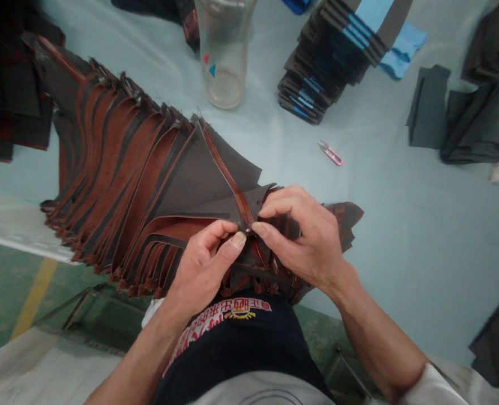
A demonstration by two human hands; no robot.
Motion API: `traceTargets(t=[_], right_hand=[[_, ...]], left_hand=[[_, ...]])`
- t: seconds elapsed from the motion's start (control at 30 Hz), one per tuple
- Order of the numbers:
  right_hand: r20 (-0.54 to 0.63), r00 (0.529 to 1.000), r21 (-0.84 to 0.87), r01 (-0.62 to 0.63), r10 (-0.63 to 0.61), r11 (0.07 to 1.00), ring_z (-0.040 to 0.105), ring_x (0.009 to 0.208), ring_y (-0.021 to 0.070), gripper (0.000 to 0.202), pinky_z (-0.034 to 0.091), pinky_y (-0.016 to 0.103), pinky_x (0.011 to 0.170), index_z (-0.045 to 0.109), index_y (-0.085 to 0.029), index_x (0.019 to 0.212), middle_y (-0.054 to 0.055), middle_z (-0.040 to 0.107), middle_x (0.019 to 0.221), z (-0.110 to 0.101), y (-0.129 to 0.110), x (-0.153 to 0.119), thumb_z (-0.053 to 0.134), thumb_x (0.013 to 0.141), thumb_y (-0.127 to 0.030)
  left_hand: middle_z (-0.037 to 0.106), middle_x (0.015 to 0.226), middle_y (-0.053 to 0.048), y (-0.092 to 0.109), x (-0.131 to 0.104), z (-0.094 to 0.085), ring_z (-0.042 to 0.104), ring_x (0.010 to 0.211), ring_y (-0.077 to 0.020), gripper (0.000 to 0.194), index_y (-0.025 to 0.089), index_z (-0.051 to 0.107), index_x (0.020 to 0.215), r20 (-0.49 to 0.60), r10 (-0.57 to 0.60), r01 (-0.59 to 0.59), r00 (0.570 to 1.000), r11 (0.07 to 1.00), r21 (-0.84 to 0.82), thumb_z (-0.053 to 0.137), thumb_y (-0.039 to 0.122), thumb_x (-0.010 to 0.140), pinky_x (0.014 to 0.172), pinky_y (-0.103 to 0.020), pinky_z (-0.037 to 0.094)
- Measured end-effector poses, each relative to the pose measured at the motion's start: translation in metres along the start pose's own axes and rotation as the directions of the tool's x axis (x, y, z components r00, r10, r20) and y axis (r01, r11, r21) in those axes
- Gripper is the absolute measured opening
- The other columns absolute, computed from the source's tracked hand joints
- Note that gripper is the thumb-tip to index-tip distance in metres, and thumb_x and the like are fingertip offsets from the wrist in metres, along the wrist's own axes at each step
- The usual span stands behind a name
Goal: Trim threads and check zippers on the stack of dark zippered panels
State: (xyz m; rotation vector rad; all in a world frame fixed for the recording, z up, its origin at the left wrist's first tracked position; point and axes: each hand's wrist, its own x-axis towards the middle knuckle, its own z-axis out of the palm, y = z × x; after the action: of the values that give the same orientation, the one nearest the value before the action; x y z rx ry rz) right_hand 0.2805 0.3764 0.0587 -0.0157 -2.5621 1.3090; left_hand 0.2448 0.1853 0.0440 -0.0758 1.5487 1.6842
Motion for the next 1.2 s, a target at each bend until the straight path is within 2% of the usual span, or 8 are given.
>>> traceTargets(t=[0.1,0.33,0.7,0.8,0.9,1.03,1.13,1.2], right_hand=[[0.159,0.963,0.004,0.220,-0.218,0.975,0.071,0.091,0.0187,0.009,0.055,0.035,0.084,0.069,-0.022,0.096,0.006,0.076,0.097,-0.006,0.003,0.004,0.062,0.100,-0.017],[0.425,0.891,-0.118,0.227,-0.157,0.967,0.069,0.090,0.0161,0.018,0.056,0.028,0.077,0.069,-0.019,0.097,0.007,0.073,0.099,-0.015,0.001,0.011,0.054,0.106,-0.019],[0.439,0.884,-0.464,0.377,-0.162,0.801,0.061,0.072,0.0169,0.025,0.036,0.032,0.055,0.069,-0.020,0.086,0.003,0.068,0.081,-0.010,-0.015,0.008,0.052,0.103,-0.014],[0.347,0.935,-0.425,0.224,-0.071,0.877,0.062,0.072,0.0154,0.019,0.039,0.031,0.059,0.066,-0.020,0.084,0.002,0.068,0.079,-0.004,-0.016,0.007,0.054,0.096,-0.012],[0.260,0.952,-0.274,-0.091,0.165,0.957,0.060,0.067,0.0121,0.011,0.041,0.028,0.063,0.062,-0.021,0.079,-0.002,0.066,0.073,0.002,-0.017,0.008,0.057,0.084,-0.012],[0.344,0.783,-0.012,-0.548,0.519,0.836,0.052,0.055,0.0097,0.006,0.038,0.025,0.054,0.057,-0.022,0.074,-0.006,0.057,0.061,0.006,-0.015,0.010,0.058,0.079,-0.020],[0.466,0.661,0.148,-0.713,0.588,0.685,0.048,0.053,0.0089,0.007,0.035,0.023,0.048,0.056,-0.022,0.074,-0.007,0.055,0.060,0.006,-0.008,0.014,0.060,0.078,-0.027],[0.516,0.634,0.205,-0.744,0.576,0.635,0.047,0.054,0.0082,0.010,0.035,0.022,0.047,0.056,-0.022,0.075,-0.007,0.054,0.061,0.004,-0.004,0.016,0.062,0.077,-0.029]], left_hand=[[0.072,0.088,0.001,0.004,0.000,-0.001,0.061,0.078,-0.0123,0.029,0.020,0.073,0.099,-0.008,0.031,-0.031,0.999,0.999,0.026,0.077,0.048,0.093,0.071,-0.019,0.052],[0.072,0.089,-0.001,0.005,-0.001,0.004,0.061,0.077,-0.0137,0.022,0.018,0.071,0.098,-0.057,0.011,-0.006,0.998,0.997,0.075,0.073,0.039,0.092,0.071,-0.023,0.051],[0.066,0.078,0.001,0.014,0.005,0.018,0.059,0.075,-0.0153,0.012,0.018,0.068,0.082,-0.199,0.045,-0.009,0.979,0.984,0.176,0.068,0.030,0.084,0.070,-0.026,0.048],[0.067,0.077,0.001,0.012,0.006,0.019,0.058,0.075,-0.0144,0.010,0.018,0.069,0.080,-0.215,0.052,-0.015,0.975,0.985,0.170,0.067,0.027,0.083,0.069,-0.024,0.047],[0.066,0.075,0.002,0.009,0.008,0.021,0.055,0.071,-0.0127,0.007,0.019,0.069,0.079,-0.229,0.027,0.002,0.973,0.992,0.125,0.068,0.025,0.081,0.064,-0.023,0.044],[0.064,0.074,0.003,0.005,0.007,0.021,0.055,0.069,-0.0119,0.009,0.019,0.069,0.077,-0.243,-0.002,0.021,0.970,0.997,0.076,0.072,0.026,0.079,0.064,-0.022,0.045],[0.065,0.074,0.003,0.004,0.006,0.018,0.056,0.067,-0.0116,0.012,0.019,0.069,0.078,-0.205,-0.035,0.047,0.978,0.997,0.056,0.074,0.030,0.081,0.064,-0.022,0.046],[0.066,0.074,0.003,0.004,0.006,0.015,0.056,0.064,-0.0111,0.014,0.020,0.071,0.082,-0.173,-0.073,0.081,0.982,0.996,0.039,0.075,0.033,0.082,0.062,-0.022,0.046]])
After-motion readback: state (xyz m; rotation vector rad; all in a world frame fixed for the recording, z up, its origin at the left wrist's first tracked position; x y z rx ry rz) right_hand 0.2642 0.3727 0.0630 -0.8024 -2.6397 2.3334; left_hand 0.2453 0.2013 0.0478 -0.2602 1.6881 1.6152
